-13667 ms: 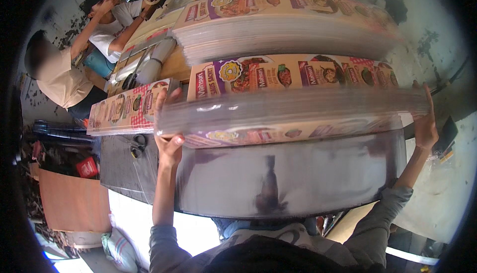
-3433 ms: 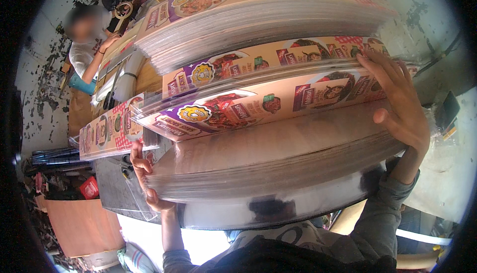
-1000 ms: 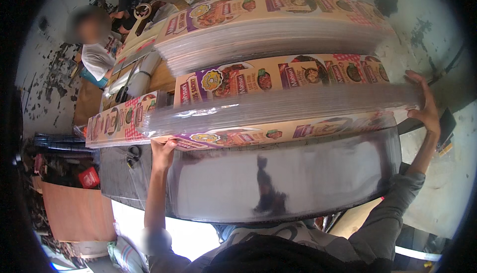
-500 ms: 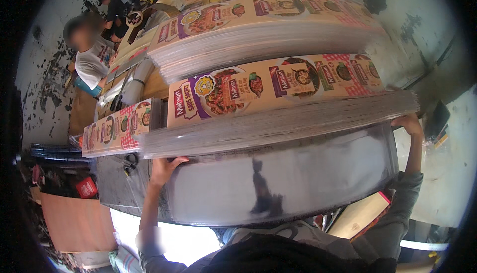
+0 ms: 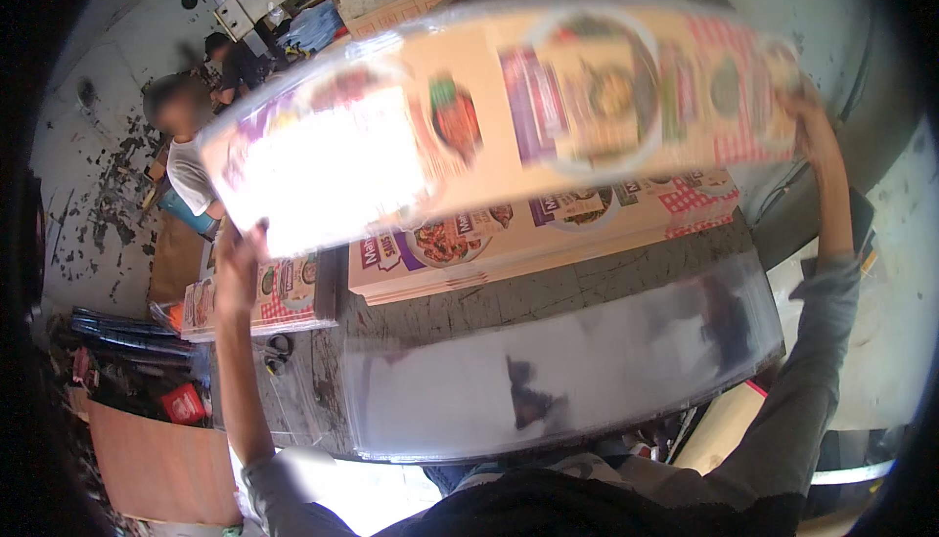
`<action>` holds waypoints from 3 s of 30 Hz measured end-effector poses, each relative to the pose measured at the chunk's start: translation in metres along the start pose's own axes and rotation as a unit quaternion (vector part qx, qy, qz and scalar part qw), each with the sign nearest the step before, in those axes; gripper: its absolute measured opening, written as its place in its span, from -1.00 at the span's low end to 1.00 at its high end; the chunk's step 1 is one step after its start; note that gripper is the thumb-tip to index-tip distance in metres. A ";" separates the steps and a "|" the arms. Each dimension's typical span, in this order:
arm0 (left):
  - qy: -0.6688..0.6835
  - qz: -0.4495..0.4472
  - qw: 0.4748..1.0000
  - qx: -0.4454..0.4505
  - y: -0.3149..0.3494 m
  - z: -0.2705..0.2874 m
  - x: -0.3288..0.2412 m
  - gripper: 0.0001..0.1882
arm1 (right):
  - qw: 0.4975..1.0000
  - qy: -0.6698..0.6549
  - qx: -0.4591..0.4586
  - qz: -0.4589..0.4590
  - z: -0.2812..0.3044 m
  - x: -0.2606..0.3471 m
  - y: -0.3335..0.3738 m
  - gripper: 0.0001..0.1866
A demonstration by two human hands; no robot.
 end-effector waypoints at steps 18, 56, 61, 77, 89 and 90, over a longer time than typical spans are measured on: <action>-0.391 0.149 0.907 0.051 -0.162 0.005 0.031 -0.28 | 0.958 0.174 0.130 -0.188 -0.098 0.002 -0.135 -0.23; -0.629 -0.173 0.758 0.000 0.083 0.025 0.105 -0.03 | 0.817 -0.153 0.502 -0.238 -0.544 -0.022 0.189 -0.49; -0.622 -0.280 0.728 -0.070 0.086 0.024 0.096 -0.34 | 0.824 -0.195 0.380 -0.373 -0.558 -0.011 0.201 -0.62; -0.635 -0.343 0.670 -0.176 0.089 0.030 0.113 -0.48 | 0.804 -0.266 0.272 -0.457 -0.583 -0.010 0.196 -0.80; -0.473 -0.321 0.702 -0.424 0.104 0.047 0.122 -0.33 | 0.859 -0.264 0.183 -0.400 -0.630 -0.035 0.207 -0.58; -0.409 -0.283 0.706 -0.505 0.107 0.055 0.128 -0.32 | 0.852 -0.265 0.203 -0.403 -0.627 -0.034 0.206 -0.56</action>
Point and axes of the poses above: each hand's wrist, its own y-axis away from the middle knuckle, its own z-axis out of the back of the hand, x = y × z, the point moved 2 cm from there along -y, towards the middle knuckle, and after that the axes turned 1 degree about x, right-handed, at the moved point
